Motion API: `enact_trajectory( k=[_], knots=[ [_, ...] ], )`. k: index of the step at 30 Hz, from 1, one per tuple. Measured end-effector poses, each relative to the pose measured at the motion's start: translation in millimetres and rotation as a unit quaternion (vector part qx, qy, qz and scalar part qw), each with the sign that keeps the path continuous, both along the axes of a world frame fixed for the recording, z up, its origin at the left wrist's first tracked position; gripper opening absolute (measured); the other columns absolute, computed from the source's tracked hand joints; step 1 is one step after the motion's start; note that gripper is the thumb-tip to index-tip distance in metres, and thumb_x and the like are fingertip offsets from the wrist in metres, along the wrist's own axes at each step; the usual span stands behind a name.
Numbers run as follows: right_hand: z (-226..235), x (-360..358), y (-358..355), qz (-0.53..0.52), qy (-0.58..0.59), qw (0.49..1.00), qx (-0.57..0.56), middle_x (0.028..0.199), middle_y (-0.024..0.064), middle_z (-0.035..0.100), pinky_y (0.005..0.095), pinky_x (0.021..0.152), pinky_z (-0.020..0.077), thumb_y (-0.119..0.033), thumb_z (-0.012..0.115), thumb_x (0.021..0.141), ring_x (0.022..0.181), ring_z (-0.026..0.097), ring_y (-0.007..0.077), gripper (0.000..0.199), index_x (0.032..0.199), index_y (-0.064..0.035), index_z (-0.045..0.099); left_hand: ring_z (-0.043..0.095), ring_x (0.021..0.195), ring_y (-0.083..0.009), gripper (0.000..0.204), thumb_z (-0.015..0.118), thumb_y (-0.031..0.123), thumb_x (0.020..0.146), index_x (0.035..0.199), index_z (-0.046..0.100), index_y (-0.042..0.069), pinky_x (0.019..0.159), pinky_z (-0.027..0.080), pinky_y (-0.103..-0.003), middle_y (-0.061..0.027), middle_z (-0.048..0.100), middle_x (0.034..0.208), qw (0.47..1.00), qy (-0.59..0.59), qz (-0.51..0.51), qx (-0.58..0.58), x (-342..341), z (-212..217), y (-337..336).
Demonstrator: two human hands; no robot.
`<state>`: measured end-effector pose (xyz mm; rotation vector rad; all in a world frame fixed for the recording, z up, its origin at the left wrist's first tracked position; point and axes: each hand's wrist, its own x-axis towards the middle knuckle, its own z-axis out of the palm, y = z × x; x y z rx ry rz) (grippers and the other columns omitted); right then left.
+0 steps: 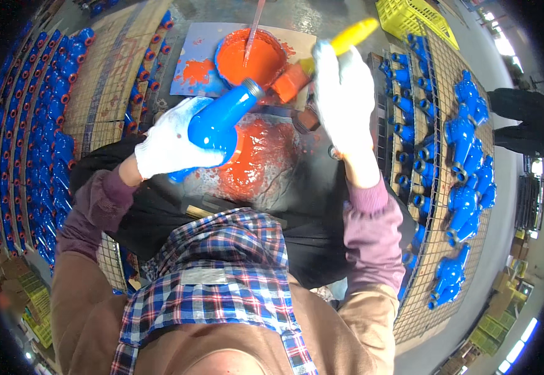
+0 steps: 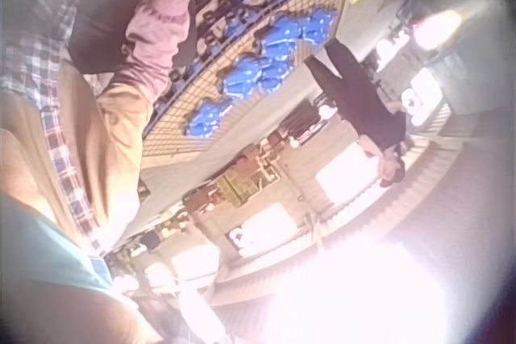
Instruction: Painting blue industrial parts with red paint using a brush and a spray can.
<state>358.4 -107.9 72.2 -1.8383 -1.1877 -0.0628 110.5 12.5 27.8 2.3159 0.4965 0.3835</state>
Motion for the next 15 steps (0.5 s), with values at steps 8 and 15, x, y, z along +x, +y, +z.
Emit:
enact_trajectory(
  k=[8,15],
  knots=[
    [-44,11,32,0.123,-0.103,0.982,-0.101,0.089,0.0190,0.065,0.0449,0.066,0.0514,-0.024,0.055,0.093,0.080,0.064,0.0351,0.027,0.103,-0.0004,0.063,0.058,0.097,-0.0332,0.076,0.076,0.041,0.062,0.125,0.055,0.005,0.070,0.055,-0.043,-0.0209,0.054,0.113,0.928,0.185,-0.072,0.314,2,25,-8],
    [-24,-19,-4,0.164,-0.254,0.953,-0.020,0.086,0.0134,0.060,0.0394,0.057,0.0496,-0.012,0.062,0.088,0.072,0.061,0.0306,0.020,0.106,-0.0041,0.062,0.059,0.097,-0.0329,0.073,0.076,0.039,0.063,0.125,0.056,0.006,0.071,0.056,-0.042,-0.0186,0.055,0.108,0.914,0.225,-0.108,0.320,11,39,-8]
  ],
)
